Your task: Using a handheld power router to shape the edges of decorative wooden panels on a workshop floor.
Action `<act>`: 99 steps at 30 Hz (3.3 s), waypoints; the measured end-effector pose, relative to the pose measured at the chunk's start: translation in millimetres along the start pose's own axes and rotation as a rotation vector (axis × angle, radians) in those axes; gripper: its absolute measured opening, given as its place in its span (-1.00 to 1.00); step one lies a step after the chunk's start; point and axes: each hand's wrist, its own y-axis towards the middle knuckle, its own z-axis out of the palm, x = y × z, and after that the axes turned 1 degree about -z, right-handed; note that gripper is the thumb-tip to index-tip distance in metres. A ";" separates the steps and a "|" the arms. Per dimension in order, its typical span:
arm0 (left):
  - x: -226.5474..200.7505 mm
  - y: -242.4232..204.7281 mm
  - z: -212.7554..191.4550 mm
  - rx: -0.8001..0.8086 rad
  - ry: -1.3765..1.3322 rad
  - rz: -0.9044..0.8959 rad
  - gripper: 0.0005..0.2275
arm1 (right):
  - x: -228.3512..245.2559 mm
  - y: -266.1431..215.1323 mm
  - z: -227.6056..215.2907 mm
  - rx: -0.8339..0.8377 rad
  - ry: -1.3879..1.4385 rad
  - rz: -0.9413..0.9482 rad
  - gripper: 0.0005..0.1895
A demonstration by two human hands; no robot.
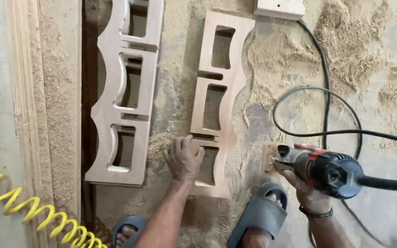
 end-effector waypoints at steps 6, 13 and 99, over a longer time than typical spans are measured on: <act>-42.1 41.4 26.8 -0.097 -0.282 0.117 -0.43 | 0.6 20.1 -9.5 0.020 -0.047 -0.100 -0.24; -28.7 0.1 26.0 -0.083 -0.281 0.151 -0.42 | 1.7 27.7 -36.8 -0.018 -0.007 -0.082 -0.23; -79.5 67.4 45.3 -0.079 -0.060 -0.022 -0.35 | -50.3 -4.0 35.4 0.320 -0.258 -0.229 -0.31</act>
